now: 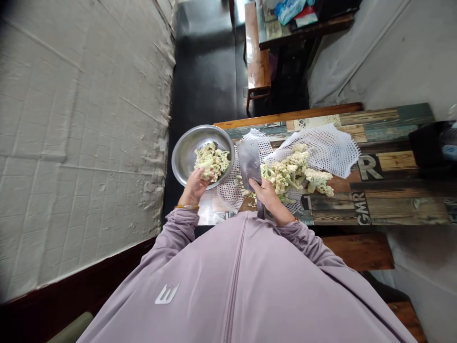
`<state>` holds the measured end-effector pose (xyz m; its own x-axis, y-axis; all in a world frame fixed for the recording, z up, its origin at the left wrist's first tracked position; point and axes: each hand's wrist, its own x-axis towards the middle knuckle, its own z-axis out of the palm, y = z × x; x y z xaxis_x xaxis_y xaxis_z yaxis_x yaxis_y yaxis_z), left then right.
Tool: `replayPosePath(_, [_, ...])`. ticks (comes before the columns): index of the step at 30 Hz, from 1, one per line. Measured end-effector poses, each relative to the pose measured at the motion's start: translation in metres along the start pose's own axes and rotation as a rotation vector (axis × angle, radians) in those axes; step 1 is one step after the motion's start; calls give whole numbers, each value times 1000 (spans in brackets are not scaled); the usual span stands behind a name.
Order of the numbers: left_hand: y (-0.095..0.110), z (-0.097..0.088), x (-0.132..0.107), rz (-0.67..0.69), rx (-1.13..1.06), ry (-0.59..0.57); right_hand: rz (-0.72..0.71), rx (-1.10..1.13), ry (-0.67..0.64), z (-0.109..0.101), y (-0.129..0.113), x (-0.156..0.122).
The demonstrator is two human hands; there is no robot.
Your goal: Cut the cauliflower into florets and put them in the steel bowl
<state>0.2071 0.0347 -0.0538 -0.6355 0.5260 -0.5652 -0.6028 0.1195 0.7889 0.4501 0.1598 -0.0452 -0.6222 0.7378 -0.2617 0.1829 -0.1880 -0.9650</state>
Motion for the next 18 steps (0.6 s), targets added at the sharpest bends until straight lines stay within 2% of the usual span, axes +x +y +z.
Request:
replayPosePath(1, [3,-1,9,55,-28,57,36,43,12,-3,0,-1])
replayPosePath(3, [3,-3,22,66,-1,181,109,137,36,-8,0,-3])
replayPosePath(5, [-5,-5,27,23,140,260,146,193,72,-13,2,-5])
replayPosePath(6, [-12,-5,27,11,240,261,158,208,94,-16,3,-5])
replayPosePath(10, [-41,-5,18,138,677,54,218,272,222,-29,9,-2])
replayPosePath(12, [-51,-3,15,196,787,-19,247,324,294,-38,12,2])
replayPosePath(14, [-53,1,15,229,854,-44,262,367,364,-48,14,5])
replayPosePath(18, [-48,12,14,331,1137,-68,234,381,470,-68,19,10])
